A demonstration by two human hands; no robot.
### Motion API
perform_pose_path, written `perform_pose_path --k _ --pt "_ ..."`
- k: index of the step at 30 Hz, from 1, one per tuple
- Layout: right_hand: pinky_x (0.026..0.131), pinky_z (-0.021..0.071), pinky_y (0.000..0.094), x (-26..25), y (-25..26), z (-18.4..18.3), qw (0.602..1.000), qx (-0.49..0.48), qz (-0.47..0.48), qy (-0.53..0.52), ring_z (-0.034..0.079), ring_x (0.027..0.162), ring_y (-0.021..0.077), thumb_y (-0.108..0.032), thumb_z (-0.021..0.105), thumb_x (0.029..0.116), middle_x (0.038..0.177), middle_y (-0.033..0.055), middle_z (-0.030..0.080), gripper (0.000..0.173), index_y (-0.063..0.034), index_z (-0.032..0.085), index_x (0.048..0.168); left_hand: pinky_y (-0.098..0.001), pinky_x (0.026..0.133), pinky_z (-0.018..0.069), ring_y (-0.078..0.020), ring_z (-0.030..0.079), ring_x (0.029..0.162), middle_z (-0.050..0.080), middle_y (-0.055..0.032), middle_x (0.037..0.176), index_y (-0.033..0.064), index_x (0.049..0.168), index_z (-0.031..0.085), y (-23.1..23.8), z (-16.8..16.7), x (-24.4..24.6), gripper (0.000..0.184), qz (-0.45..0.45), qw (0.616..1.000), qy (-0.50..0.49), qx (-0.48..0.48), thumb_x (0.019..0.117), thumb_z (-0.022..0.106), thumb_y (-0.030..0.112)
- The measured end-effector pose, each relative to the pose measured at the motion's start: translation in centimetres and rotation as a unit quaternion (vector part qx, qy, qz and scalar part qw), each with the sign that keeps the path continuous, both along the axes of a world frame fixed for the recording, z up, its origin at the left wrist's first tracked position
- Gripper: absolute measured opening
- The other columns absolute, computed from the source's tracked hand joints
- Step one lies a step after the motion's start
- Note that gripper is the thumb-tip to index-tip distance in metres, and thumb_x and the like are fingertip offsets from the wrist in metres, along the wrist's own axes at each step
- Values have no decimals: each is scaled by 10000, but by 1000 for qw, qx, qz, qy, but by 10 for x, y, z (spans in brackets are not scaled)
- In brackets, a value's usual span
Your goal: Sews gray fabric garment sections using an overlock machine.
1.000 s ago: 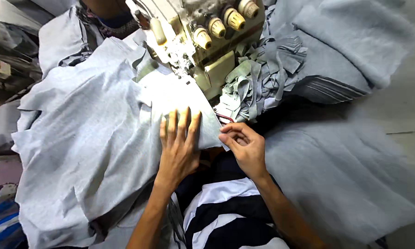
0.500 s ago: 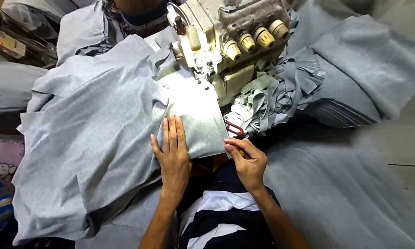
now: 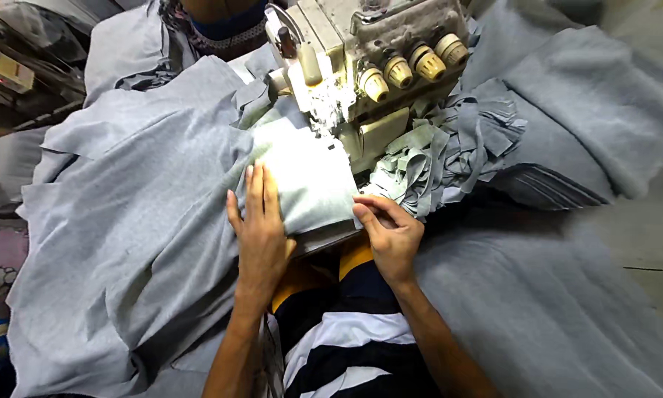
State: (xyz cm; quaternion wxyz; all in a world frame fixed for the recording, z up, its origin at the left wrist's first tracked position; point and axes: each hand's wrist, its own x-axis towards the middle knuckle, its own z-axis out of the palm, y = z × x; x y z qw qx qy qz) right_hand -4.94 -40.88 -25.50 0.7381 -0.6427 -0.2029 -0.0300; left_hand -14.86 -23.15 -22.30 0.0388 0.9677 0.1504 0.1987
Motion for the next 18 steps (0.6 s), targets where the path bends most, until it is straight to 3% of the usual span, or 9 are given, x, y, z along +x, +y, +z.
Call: perform_pose_path --k 2,5,7,9,12,15,16,18 --pt "744 640 265 12 13 5 1000 -9 -11 -10 737 824 115 -11 759 894 980 71 765 172 4 742 1064 -717 1203 112 -335 148 1579 178 -175 1699 -10 1606 247 23 9 9 1189 -35 999 16 -31 551 790 78" --pt "693 629 264 29 27 14 999 -36 -22 -29 721 800 106 -67 764 917 981 31 752 175 -53 719 1086 -690 1218 108 -343 56 1588 48 -137 1727 88 1656 146 65 27 18 1172 -138 978 71 -138 701 745 408" --pt "649 614 246 35 34 21 997 -62 -40 -36 714 759 82 -97 748 934 945 5 751 179 -83 695 1105 -572 1265 159 -293 46 1594 21 -88 1736 162 1667 140 97 44 24 1111 -186 950 120 -222 834 606 732" --pt "576 595 239 36 40 26 995 -71 -59 -38 697 674 79 -86 712 949 847 2 737 182 -88 679 1128 -555 1255 201 -304 123 1585 104 -122 1725 150 1658 187 119 56 41 1119 -178 945 111 -249 840 401 884" --pt "501 562 240 35 47 29 994 -78 -75 -26 647 579 83 -94 687 962 756 6 683 208 -102 658 1168 -572 1218 266 -353 274 1527 264 -221 1650 135 1644 223 127 60 84 804 -82 967 32 -239 1018 396 610" --pt "475 563 246 35 49 27 996 -62 -57 2 630 537 91 -100 675 978 709 8 650 180 -90 653 1157 -553 1074 441 -342 540 1304 521 -227 1443 138 1562 382 137 56 120 634 2 969 -14 -248 1025 544 435" --pt "469 563 248 35 48 26 997 -54 -50 7 629 528 94 -105 676 982 701 8 652 167 -85 654 1147 -538 950 504 -328 629 1123 613 -224 1279 120 1511 429 145 56 126 537 12 968 -28 -251 1041 538 355" --pt "486 569 260 36 41 22 997 -61 -40 6 636 552 100 -130 665 997 719 1 662 165 -95 649 1158 -512 893 525 -303 654 1034 643 -213 1212 134 1518 418 162 57 129 498 12 960 -30 -278 1045 505 263"
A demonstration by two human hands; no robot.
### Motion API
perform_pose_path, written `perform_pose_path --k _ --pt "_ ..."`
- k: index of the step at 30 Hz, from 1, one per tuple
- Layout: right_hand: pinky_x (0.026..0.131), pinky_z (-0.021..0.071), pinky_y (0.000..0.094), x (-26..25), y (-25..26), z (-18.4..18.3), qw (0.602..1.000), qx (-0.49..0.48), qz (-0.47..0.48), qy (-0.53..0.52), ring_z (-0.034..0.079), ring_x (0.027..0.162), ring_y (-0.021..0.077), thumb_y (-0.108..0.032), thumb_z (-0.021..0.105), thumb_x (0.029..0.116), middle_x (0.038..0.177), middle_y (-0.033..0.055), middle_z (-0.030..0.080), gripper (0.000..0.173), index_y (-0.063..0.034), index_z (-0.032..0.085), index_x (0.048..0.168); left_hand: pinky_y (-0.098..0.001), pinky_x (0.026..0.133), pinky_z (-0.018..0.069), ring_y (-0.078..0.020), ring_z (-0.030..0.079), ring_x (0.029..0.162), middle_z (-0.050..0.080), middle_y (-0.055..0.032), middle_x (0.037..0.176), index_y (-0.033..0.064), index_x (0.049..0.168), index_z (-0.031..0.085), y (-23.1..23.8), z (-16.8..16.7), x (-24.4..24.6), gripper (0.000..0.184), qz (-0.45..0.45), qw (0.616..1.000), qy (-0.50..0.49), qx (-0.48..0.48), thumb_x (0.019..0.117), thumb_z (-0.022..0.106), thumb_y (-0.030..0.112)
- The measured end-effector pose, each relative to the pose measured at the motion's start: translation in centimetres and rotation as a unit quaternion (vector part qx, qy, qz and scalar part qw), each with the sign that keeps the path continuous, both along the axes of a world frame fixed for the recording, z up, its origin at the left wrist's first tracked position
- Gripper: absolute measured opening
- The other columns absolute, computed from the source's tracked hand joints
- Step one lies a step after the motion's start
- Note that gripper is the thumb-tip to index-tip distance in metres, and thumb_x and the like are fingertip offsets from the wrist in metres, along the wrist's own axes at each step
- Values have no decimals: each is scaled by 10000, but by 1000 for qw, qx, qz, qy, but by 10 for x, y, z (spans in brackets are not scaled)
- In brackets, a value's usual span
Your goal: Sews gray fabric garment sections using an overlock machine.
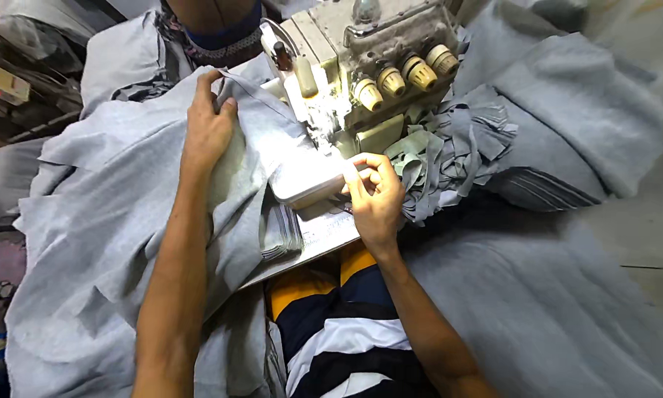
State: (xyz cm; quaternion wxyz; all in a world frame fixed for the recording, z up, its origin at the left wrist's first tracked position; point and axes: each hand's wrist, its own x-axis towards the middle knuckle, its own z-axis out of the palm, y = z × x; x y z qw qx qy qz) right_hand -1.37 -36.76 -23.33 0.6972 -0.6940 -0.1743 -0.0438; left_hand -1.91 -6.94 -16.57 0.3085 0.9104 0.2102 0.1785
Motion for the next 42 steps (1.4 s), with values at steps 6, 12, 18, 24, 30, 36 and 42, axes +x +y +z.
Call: perform_pose_path --k 6,12,18,24,30,36,42 --pt "723 553 283 -5 -50 -8 963 -243 -34 -113 656 830 97 -308 665 986 953 -4 709 229 -132 717 1123 -380 883 575 -160 675 1061 601 -119 1381 206 1586 317 31 11 -37 594 -3 993 -78 -89 1016 477 161" --pt "875 535 500 -14 -65 -28 870 -434 41 -231 638 1033 386 -311 649 968 1090 186 673 366 -52 707 1220 -460 1029 506 -166 580 1284 531 -68 1500 192 1512 481 45 24 -107 530 41 997 -60 -23 996 416 86" --pt "871 552 513 -18 -73 -12 833 -487 77 -250 640 1006 445 -81 606 975 1061 273 625 229 61 667 1144 -405 736 543 -172 648 845 661 -137 1091 100 1388 498 29 24 -147 388 101 993 -63 -2 1005 443 128" --pt "562 527 199 -12 -89 55 871 -191 442 96 607 630 47 -329 279 1133 825 -29 657 401 -61 562 1230 -329 733 536 -96 635 834 673 -87 1078 94 1400 499 3 32 -171 402 97 989 -112 -2 1006 429 133" --pt "416 375 163 3 -3 79 870 -88 424 234 450 433 18 -255 204 1129 589 -10 573 478 -9 614 1135 -287 700 534 -62 631 803 673 -44 1040 111 1382 511 -5 34 -180 390 89 986 -144 -7 999 442 131" --pt "372 265 155 25 29 82 869 -112 400 269 280 402 6 -362 279 1131 596 -53 427 412 -125 564 950 -272 684 513 -45 606 776 662 -30 1011 98 1368 514 -2 33 -185 380 93 981 -167 -18 998 429 116" --pt "527 461 261 15 -14 74 835 -284 467 65 536 565 93 -397 324 1119 751 4 624 394 -124 592 1214 -602 924 522 -400 635 1130 519 -285 1404 75 1595 212 -6 31 -195 709 214 974 -42 65 1046 490 426"
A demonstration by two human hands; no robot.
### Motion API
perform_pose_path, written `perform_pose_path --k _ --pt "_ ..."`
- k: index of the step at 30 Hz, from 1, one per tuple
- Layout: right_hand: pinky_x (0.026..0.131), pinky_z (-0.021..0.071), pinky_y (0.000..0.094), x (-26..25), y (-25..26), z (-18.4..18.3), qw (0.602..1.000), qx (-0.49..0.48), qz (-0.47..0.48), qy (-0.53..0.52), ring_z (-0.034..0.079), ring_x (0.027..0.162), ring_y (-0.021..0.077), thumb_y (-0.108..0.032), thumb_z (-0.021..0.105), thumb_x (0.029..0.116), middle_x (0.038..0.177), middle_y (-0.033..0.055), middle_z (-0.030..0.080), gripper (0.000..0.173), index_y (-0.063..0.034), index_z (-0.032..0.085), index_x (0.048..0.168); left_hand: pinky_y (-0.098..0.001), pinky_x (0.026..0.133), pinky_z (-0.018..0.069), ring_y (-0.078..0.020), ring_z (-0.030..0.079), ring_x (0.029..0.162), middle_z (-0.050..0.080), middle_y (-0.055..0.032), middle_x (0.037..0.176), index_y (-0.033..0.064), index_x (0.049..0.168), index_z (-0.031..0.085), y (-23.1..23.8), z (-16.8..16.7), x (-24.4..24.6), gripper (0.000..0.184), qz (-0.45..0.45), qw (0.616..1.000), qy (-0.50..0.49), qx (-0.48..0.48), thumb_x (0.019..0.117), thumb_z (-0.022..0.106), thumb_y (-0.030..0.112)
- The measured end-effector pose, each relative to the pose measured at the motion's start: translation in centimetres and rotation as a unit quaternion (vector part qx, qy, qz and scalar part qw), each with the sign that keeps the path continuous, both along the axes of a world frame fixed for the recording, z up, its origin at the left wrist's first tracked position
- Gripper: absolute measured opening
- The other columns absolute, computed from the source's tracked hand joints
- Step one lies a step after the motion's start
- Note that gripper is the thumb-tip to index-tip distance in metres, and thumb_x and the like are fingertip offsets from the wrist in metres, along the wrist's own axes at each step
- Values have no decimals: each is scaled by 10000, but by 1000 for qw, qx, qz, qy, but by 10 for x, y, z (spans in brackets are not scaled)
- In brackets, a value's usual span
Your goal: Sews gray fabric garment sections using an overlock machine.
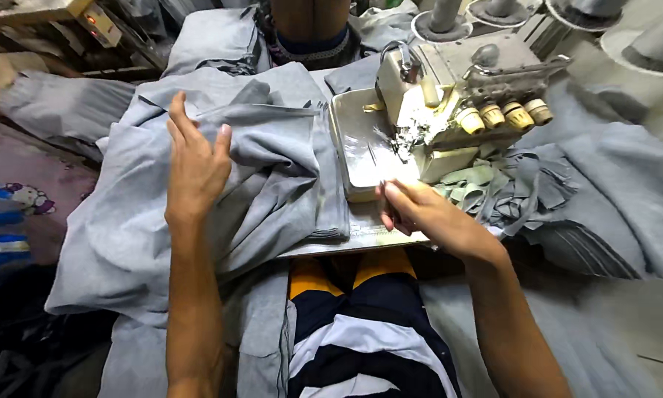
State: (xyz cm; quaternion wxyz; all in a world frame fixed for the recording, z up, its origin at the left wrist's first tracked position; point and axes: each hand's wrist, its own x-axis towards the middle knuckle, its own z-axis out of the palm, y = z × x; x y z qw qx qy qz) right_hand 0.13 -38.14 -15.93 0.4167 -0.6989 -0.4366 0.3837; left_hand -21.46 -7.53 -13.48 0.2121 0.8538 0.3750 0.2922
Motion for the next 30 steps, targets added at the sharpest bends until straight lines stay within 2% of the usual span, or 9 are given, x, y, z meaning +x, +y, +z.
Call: perform_pose_path --k 3,8,10,14,17,20,23,27,30 --pt "698 534 392 -21 -36 -22 975 -69 -10 -212 628 768 140 -457 376 1089 971 8 659 414 -190 614 1297 -582 928 522 -423 597 1148 528 -286 1325 -19 1395 432 -46 -8 -38 590 -74 992 70 70 1016 600 401" --pt "653 556 557 -47 -40 -64 892 -154 -140 -402 688 772 402 -327 571 1043 1084 245 638 391 -17 605 1278 -551 825 548 -380 653 1021 674 -166 1086 45 1162 661 -116 -79 -59 393 -170 961 180 122 937 719 361" --pt "673 559 575 -47 -33 -70 876 -181 -160 -417 689 799 433 -389 601 1027 1155 277 619 492 -4 569 1332 -493 776 559 -337 678 974 702 -130 1030 69 1065 705 -118 -99 -60 149 -146 963 124 190 977 631 164" --pt "715 539 615 -54 -30 -47 870 -129 -200 -432 670 900 483 -444 632 995 1088 305 626 533 36 631 1227 -390 709 582 -230 711 837 721 -109 928 65 1003 768 -111 -88 -68 167 -136 973 -14 184 983 603 71" --pt "768 572 512 -76 -12 -27 946 17 -124 -298 686 893 322 -331 564 1047 1018 172 680 369 -4 686 1168 -301 778 585 -153 711 838 738 -115 921 4 1004 759 -111 -65 -70 168 -135 973 -98 158 964 597 27" --pt "881 586 366 -107 30 -21 994 107 -4 8 683 1025 163 -409 519 1054 1234 103 670 523 -42 552 1424 -211 797 560 -69 679 844 719 -97 920 -37 1028 720 -118 -39 -63 143 -140 971 -148 128 971 603 22" --pt "910 571 343 -140 72 -20 963 205 -24 175 659 1096 142 -387 634 1000 1288 112 639 616 -62 448 1489 -175 782 573 -14 679 839 726 -49 944 -35 1063 706 -126 -16 -53 127 -176 965 -185 61 984 629 27" --pt "786 604 286 -153 97 -15 922 338 -61 179 681 963 128 -163 751 936 1127 95 662 530 -52 479 1377 -156 677 575 8 663 763 700 41 953 60 1116 673 -120 6 -51 131 -209 951 -215 -73 1007 600 56" --pt "822 598 280 -144 99 -19 898 391 8 204 660 986 127 -106 721 936 1175 92 619 503 -53 483 1377 -136 605 526 26 603 682 664 92 898 128 1096 651 -109 21 -57 124 -205 944 -240 -100 1045 543 96"
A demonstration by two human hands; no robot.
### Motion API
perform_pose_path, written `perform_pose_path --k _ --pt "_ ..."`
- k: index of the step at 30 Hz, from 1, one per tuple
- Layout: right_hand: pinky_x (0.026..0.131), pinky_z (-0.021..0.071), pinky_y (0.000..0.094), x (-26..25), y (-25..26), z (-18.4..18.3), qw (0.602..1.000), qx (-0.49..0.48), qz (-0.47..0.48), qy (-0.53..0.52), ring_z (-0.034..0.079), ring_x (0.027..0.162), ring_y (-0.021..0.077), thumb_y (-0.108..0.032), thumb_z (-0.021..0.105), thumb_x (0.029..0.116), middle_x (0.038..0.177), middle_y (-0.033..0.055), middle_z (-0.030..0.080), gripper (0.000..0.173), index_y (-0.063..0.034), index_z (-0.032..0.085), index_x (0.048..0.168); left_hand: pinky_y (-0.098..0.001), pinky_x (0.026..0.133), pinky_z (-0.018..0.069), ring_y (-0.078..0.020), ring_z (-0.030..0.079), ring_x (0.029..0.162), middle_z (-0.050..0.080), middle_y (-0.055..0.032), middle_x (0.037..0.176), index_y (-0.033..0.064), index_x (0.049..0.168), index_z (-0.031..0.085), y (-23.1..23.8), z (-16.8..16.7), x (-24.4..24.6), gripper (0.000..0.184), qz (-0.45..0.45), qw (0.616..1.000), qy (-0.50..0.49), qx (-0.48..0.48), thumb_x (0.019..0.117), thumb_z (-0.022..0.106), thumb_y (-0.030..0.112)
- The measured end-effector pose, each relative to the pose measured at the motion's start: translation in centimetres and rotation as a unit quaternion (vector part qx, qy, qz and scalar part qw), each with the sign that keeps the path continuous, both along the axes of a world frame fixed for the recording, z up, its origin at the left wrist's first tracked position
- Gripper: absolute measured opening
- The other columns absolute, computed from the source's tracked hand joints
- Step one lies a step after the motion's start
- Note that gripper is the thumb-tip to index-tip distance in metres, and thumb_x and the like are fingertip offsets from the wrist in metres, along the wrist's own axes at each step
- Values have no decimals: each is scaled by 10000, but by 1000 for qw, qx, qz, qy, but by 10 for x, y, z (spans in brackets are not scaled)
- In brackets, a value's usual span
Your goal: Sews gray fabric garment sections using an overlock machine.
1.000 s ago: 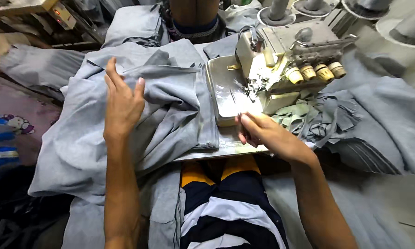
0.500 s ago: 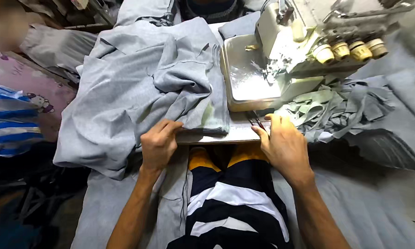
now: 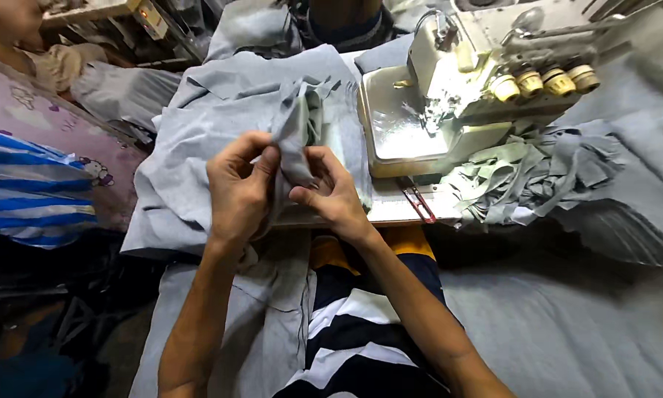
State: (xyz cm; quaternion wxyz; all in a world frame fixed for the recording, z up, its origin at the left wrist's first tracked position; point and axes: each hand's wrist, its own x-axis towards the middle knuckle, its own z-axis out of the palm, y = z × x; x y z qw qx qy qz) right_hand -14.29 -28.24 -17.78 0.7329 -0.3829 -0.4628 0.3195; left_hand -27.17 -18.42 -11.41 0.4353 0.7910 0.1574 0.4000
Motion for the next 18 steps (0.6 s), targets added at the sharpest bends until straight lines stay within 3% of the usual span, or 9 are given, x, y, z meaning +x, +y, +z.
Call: perform_pose_path --k 2,4,6,8,11,15,16,18 --pt "767 596 304 4 -2 -4 998 -49 -30 -9 655 986 160 -199 680 974 1255 101 593 556 -116 443 1470 -128 682 536 53 617 759 653 134 915 152 1097 631 7 18 -10 140 22 999 -11 35 1062 501 115" --pt "764 603 378 6 2 -3 986 -136 -95 -20 662 1078 229 -305 666 1003 1393 122 555 620 -173 388 1541 -118 701 525 56 609 779 615 123 898 154 1085 598 7 34 -20 144 28 997 -1 67 1089 454 161" --pt "859 597 445 6 18 -2 979 -166 -119 -18 645 1171 267 -379 655 1002 1469 149 524 658 -154 384 1558 -136 736 541 44 621 812 614 109 906 140 1082 585 6 47 -21 162 -1 996 11 85 1099 426 169" --pt "860 571 458 2 41 -3 972 -162 -166 -49 644 1118 290 -309 692 985 1402 188 553 636 -102 415 1518 -165 780 543 38 615 851 601 111 929 130 1100 569 8 59 -20 173 -55 992 46 104 1102 401 172" --pt "708 604 401 5 81 -10 941 -171 -276 -92 707 808 214 -131 723 923 1010 120 709 390 -34 592 1277 -183 791 553 19 617 876 603 97 965 125 1145 563 6 68 -27 183 -93 989 57 102 1098 397 185" --pt "813 586 404 32 66 6 940 -173 -279 -92 696 890 205 -93 628 976 1018 135 705 233 13 656 1182 -176 775 561 26 636 875 622 100 1012 146 1198 563 12 68 -70 171 65 987 54 137 1095 437 199" --pt "797 595 404 43 52 10 945 -153 -279 -78 698 886 203 -88 619 985 1030 140 700 234 16 651 1192 -162 754 552 39 630 860 620 113 1017 158 1192 570 19 65 -81 146 113 982 54 144 1081 488 207" --pt "665 629 389 55 12 15 948 -141 -270 -88 705 783 204 -161 585 1046 1042 135 671 245 -42 591 1259 -134 654 526 60 599 752 611 137 943 194 1107 576 21 54 -92 63 167 976 63 124 1051 556 214"
